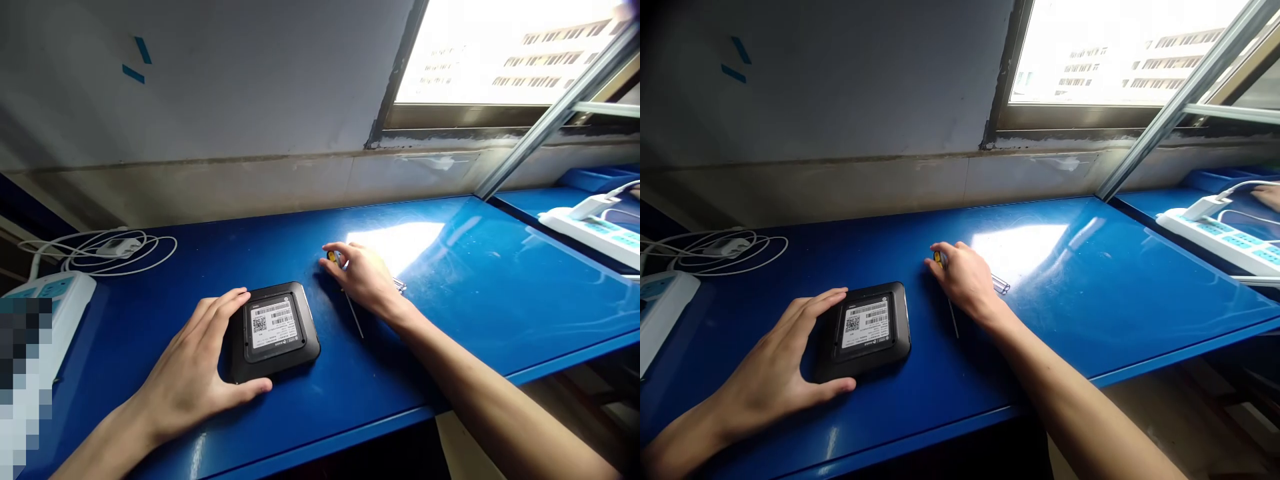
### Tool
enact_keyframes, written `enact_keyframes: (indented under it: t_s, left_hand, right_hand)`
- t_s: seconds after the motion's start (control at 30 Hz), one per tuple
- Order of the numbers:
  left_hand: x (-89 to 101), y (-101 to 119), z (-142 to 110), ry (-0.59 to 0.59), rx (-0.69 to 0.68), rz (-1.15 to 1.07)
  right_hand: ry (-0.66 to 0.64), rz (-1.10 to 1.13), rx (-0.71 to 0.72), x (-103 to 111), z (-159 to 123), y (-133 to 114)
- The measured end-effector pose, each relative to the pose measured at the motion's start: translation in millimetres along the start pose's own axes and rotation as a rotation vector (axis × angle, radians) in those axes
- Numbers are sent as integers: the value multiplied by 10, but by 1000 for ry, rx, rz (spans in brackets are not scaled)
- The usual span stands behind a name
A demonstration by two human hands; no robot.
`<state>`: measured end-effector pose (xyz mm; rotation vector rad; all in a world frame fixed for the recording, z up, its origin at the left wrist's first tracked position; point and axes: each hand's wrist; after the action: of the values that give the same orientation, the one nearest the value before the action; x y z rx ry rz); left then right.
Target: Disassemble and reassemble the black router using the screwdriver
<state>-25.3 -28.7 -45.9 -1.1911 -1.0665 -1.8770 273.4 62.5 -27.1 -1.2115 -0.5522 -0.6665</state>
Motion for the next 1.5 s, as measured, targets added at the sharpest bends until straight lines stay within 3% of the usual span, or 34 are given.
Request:
enact_keyframes:
  t_s: [0.17,0.3,0.5,0.7,0.9,1.1,1.27,1.5]
  left_hand:
    - [-8,13,-1,10,1,-16]
    - [-41,-44,-4,7,-32,-4]
    - [-116,-57,-21,41,-37,-10]
    - [-147,-26,-33,69,-28,-40]
    - [-114,62,-18,76,11,-64]
    - [-84,67,-6,67,3,-103]
    - [-81,54,-8,31,16,-108]
    - [-48,82,-1,-7,27,-96]
  right_hand:
    - [32,-193,40,-45,-25,-49]
    - [71,-251,45,252,-35,18]
    - [-80,-259,24,776,-333,450]
    - [-76,-221,-17,800,-558,628]
    - [1,-50,-52,967,-523,425]
    - [-115,219,34,1262,-643,5]
    - [-268,96,224,1235,-678,-128]
    - [-311,38,350,1163,-651,-50]
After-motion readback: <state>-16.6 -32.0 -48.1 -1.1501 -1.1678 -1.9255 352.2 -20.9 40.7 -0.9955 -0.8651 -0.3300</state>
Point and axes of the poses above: each hand's wrist, its own z-axis towards the middle knuckle, its own x-axis out of the back of the hand, y = z × x, and after that the axes turned 5 degrees about z, right-handed
